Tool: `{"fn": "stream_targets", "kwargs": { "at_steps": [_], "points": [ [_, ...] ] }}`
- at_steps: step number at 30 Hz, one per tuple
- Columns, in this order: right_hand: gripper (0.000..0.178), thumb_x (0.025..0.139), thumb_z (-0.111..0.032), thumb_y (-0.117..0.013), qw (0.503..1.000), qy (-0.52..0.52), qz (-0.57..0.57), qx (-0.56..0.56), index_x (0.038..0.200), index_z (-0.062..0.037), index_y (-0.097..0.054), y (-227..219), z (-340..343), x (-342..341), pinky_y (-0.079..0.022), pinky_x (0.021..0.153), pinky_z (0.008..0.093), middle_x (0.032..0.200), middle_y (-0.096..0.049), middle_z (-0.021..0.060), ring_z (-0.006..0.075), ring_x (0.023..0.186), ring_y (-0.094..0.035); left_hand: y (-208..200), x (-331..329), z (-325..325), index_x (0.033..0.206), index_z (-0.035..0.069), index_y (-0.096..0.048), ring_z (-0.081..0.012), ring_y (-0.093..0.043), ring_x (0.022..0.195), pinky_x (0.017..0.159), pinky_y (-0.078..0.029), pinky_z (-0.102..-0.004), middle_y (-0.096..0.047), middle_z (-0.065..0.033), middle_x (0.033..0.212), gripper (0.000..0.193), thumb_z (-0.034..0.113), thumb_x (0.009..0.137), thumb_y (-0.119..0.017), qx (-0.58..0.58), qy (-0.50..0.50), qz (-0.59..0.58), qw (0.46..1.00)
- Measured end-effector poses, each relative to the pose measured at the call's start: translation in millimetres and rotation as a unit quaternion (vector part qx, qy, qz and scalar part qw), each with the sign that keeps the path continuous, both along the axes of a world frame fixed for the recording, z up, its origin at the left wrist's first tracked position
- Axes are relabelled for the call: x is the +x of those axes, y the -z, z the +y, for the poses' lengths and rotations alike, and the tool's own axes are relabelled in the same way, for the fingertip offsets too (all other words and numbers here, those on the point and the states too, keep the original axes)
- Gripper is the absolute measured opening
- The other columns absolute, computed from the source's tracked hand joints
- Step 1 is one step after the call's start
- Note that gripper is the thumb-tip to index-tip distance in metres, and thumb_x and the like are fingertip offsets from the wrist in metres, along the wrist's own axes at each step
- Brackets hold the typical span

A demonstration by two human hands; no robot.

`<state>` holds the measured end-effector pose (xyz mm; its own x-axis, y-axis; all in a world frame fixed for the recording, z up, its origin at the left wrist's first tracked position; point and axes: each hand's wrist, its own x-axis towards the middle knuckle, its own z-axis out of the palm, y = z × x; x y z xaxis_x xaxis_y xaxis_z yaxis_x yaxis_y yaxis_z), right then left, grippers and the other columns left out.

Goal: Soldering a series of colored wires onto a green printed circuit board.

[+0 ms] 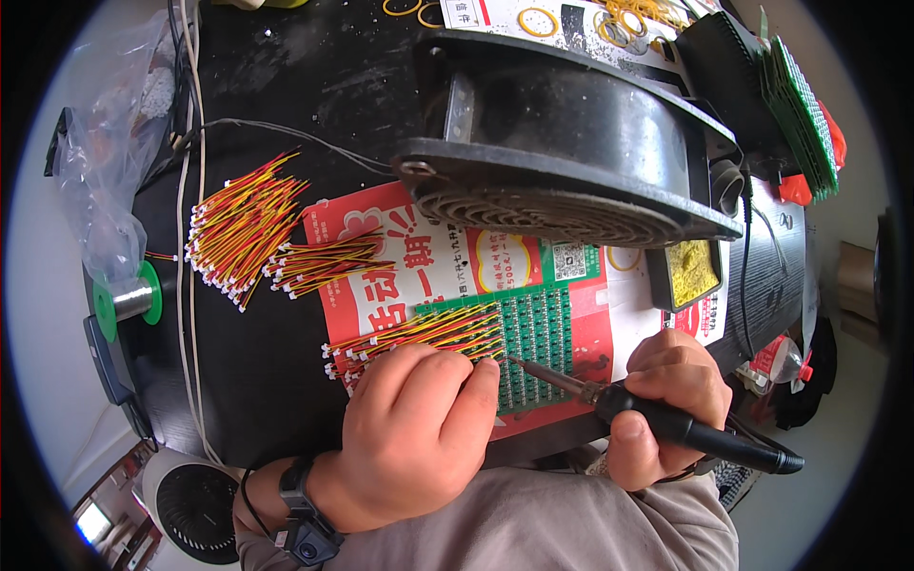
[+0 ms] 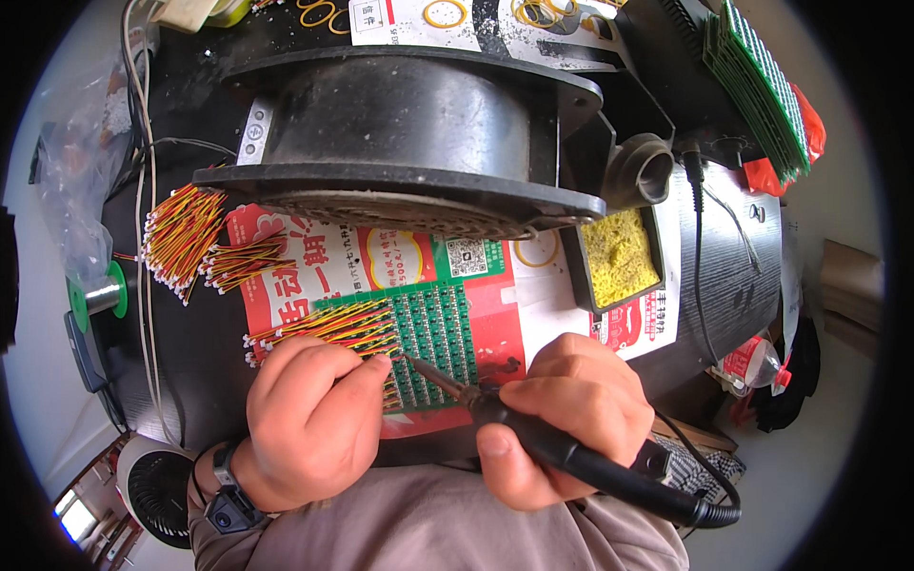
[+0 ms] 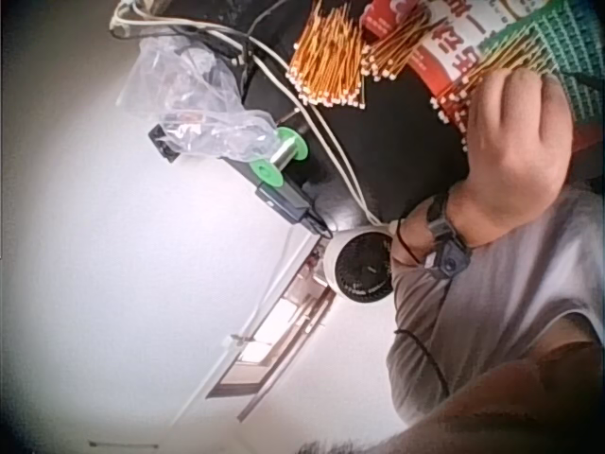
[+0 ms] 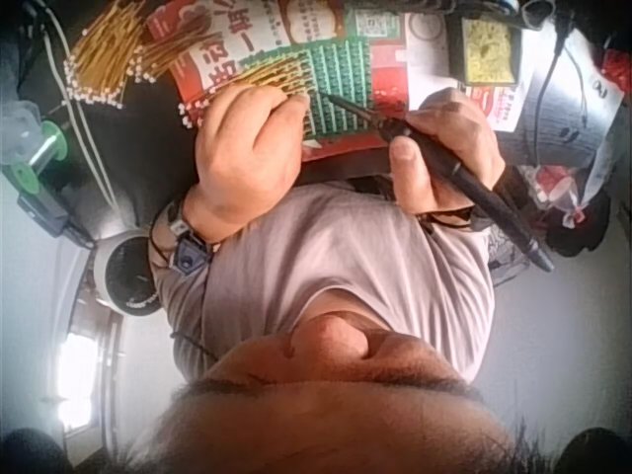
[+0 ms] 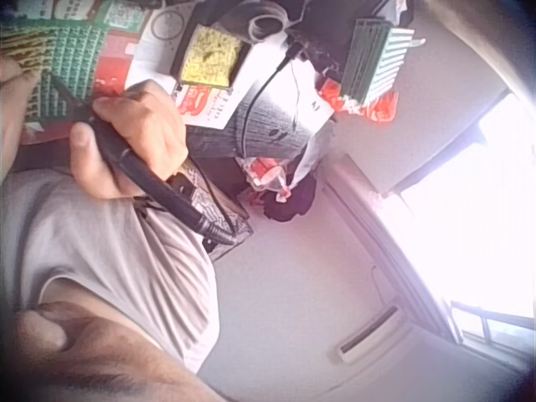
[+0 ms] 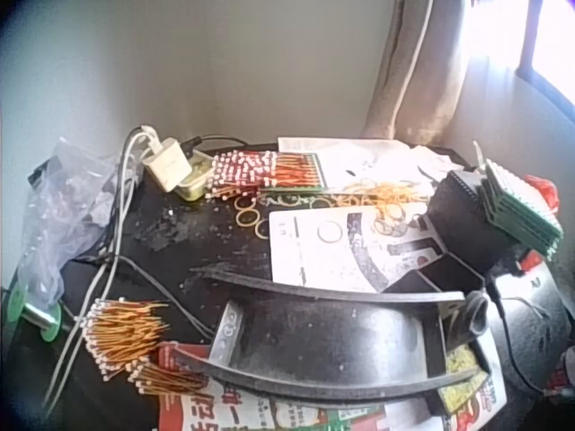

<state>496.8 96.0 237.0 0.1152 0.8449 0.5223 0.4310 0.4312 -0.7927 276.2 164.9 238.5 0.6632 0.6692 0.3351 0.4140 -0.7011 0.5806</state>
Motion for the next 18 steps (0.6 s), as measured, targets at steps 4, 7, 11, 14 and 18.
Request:
{"fn": "stream_targets", "kwargs": {
  "at_steps": [4,7,11,14,18],
  "points": [
    [0.026,0.073,-0.01,-0.078,1.0,-0.008,-0.004,-0.008,0.087,0.0061,-0.064,-0.9,0.7,-0.1,-0.041,0.042,0.032,0.061,-0.061,0.0112,0.0203,0.045,-0.053,0.4,-0.2,-0.3,0.09,-0.007,-0.072,-0.0288,-0.059,0.069,0.061,-0.049,-0.0388,-0.057,-0.011,0.08,0.02,-0.011,0.071,-0.076,0.001,0.0,-0.001,1.0],
    [0.025,0.073,-0.01,-0.078,1.0,-0.008,-0.001,-0.017,0.087,0.006,-0.064,-0.5,0.9,-0.4,-0.041,0.042,0.032,0.061,-0.061,0.0113,0.0204,0.045,-0.054,-0.1,-0.6,-0.3,0.091,-0.007,-0.073,-0.0291,-0.059,0.07,0.062,-0.05,-0.0391,-0.058,-0.011,0.081,0.021,-0.01,0.07,-0.076,0.0,-0.002,0.005,1.0],
    [0.026,0.073,-0.01,-0.078,1.0,-0.01,-0.004,-0.016,0.087,0.0059,-0.064,-1.5,1.5,0.0,-0.041,0.042,0.0319,0.061,-0.061,0.0114,0.0204,0.045,-0.054,-1.1,-1.5,0.5,0.093,-0.007,-0.073,-0.0296,-0.06,0.071,0.065,-0.052,-0.0396,-0.059,-0.0112,0.082,0.022,-0.009,0.071,-0.076,-0.001,0.002,0.009,1.0],
    [0.026,0.074,-0.011,-0.078,1.0,-0.008,-0.008,-0.016,0.088,0.0058,-0.064,-2.2,1.4,0.0,-0.042,0.043,0.0319,0.061,-0.061,0.0112,0.0205,0.045,-0.054,-1.8,-1.3,0.6,0.093,-0.007,-0.074,-0.0297,-0.061,0.072,0.065,-0.053,-0.0397,-0.06,-0.0112,0.082,0.023,-0.009,0.071,-0.076,-0.003,0.004,0.013,1.0],
    [0.026,0.074,-0.011,-0.078,1.0,-0.011,-0.008,-0.022,0.088,0.0057,-0.064,-2.7,0.7,0.1,-0.042,0.043,0.032,0.061,-0.061,0.011,0.0206,0.046,-0.054,-2.5,-1.2,0.6,0.092,-0.007,-0.074,-0.0297,-0.061,0.072,0.065,-0.053,-0.0395,-0.059,-0.0109,0.082,0.022,-0.009,0.071,-0.076,-0.004,0.005,0.017,1.0]
  ]
}}
